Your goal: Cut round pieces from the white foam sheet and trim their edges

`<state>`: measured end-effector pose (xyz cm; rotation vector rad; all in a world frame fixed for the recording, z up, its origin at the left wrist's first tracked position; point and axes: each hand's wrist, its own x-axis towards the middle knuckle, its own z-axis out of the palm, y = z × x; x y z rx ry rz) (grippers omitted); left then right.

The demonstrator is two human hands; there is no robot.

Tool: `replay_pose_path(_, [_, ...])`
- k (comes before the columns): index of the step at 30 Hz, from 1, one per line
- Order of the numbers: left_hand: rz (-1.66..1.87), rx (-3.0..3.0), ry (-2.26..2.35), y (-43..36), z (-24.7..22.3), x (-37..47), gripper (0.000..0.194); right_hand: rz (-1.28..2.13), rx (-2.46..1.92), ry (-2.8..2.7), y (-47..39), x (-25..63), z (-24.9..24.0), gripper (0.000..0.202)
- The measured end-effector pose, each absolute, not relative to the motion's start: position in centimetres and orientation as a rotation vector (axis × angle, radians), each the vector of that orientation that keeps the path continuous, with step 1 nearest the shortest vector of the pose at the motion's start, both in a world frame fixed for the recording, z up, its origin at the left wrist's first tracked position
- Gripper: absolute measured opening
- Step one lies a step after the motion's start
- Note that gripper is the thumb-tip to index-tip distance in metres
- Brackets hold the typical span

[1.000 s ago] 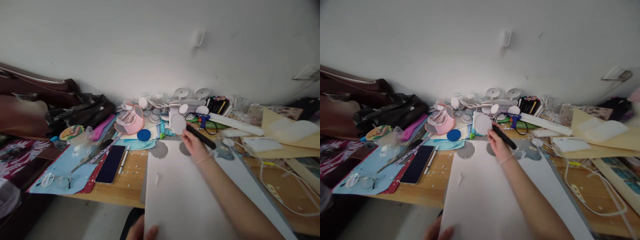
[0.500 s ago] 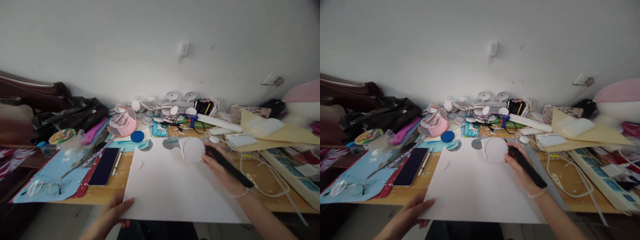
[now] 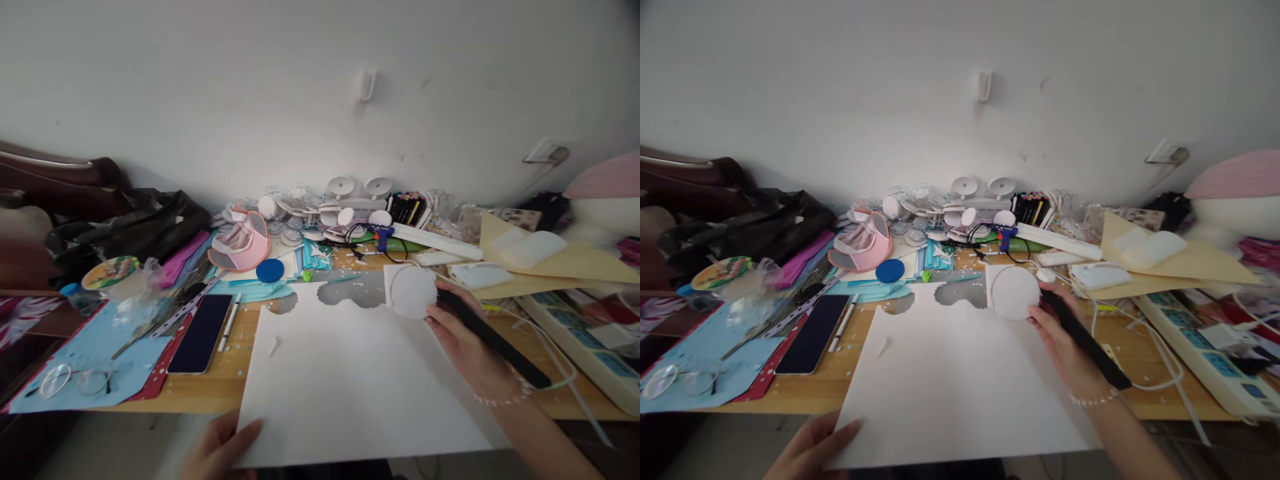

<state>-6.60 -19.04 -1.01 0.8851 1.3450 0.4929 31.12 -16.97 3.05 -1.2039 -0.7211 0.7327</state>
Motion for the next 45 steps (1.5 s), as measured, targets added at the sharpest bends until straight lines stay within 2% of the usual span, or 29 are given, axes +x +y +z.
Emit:
replay_pose_path(3, [0.435, 1.103, 1.426, -18.1, -0.9, -6.2, 0.059, 0.590, -1.330, -0.923, -17.1, 30.4, 2.2, 0.043])
replay_pose_path(7, [0.267, 1.568, 1.773, -17.5, 1.1, -7.5, 0.047, 0.533, -1.502, -1.135, -17.6, 28.5, 1.5, 0.037])
replay_pose_path(9, [0.385, 1.726, 1.834, -17.2, 2.5, -7.2, 0.040, 0.576, -1.496, -1.175, -17.6, 26.9, 1.7, 0.033])
replay_pose_path(11, [0.652, 1.776, 1.625, -16.9, 3.8, -5.6, 0.037, 0.641, -1.462, -1.214, -17.7, 24.7, 2.1, 0.030])
replay_pose_path(13, [0.877, 1.693, 1.317, -16.5, 4.6, -3.0, 0.038, 0.740, -1.390, -1.254, -17.8, 22.4, 2.7, 0.028])
replay_pose_path(15, [0.897, 1.554, 1.066, -16.2, 5.0, -0.3, 0.041, 0.845, -1.307, -1.293, -17.9, 20.6, 3.2, 0.029])
replay_pose_path(19, [1.029, 1.203, 1.030, -15.5, 5.1, 2.0, 0.032, 0.883, -1.253, -1.361, -17.6, 20.4, 2.9, 0.031])
replay_pose_path(22, [1.068, 1.002, 0.972, -15.3, 4.9, 1.1, 0.032, 0.666, -1.380, -1.490, -16.7, 23.3, 1.0, 0.027])
replay_pose_path(24, [1.045, 0.843, 0.927, -15.4, 5.1, 0.3, 0.037, 0.395, -1.536, -1.754, -15.8, 25.5, -0.4, 0.030])
replay_pose_path(26, [1.018, 0.699, 0.888, -15.5, 5.3, -0.1, 0.042, 0.336, -1.559, -1.923, -15.0, 27.3, -1.5, 0.031])
replay_pose_path(31, [1.001, 0.547, 0.749, -15.8, 6.2, -0.1, 0.050, 0.152, -1.543, -2.367, -13.2, 29.1, -2.0, 0.050])
replay_pose_path(34, [1.010, 0.550, 0.725, -15.8, 6.6, -0.2, 0.052, 0.041, -1.553, -2.358, -13.4, 29.1, -1.0, 0.053])
replay_pose_path(36, [0.993, 0.567, 0.752, -15.9, 6.7, -0.1, 0.055, 0.048, -1.508, -2.182, -14.4, 28.3, 0.3, 0.043])
replay_pose_path(38, [0.971, 0.614, 0.808, -16.0, 6.4, 0.1, 0.059, 0.204, -1.423, -1.903, -16.0, 26.6, 1.9, 0.022])
replay_pose_path(40, [0.962, 0.716, 0.865, -16.2, 5.7, 0.5, 0.057, 0.588, -1.371, -1.687, -17.8, 24.1, 3.6, 0.010])
replay_pose_path(43, [0.981, 0.847, 0.911, -16.6, 4.0, 0.8, 0.050, 1.141, -1.233, -1.577, -19.6, 20.1, 5.6, 0.018])
replay_pose_path(45, [0.967, 0.879, 0.874, -17.0, 3.1, 0.8, 0.053, 1.438, -1.157, -1.444, -20.0, 18.0, 6.1, 0.026])
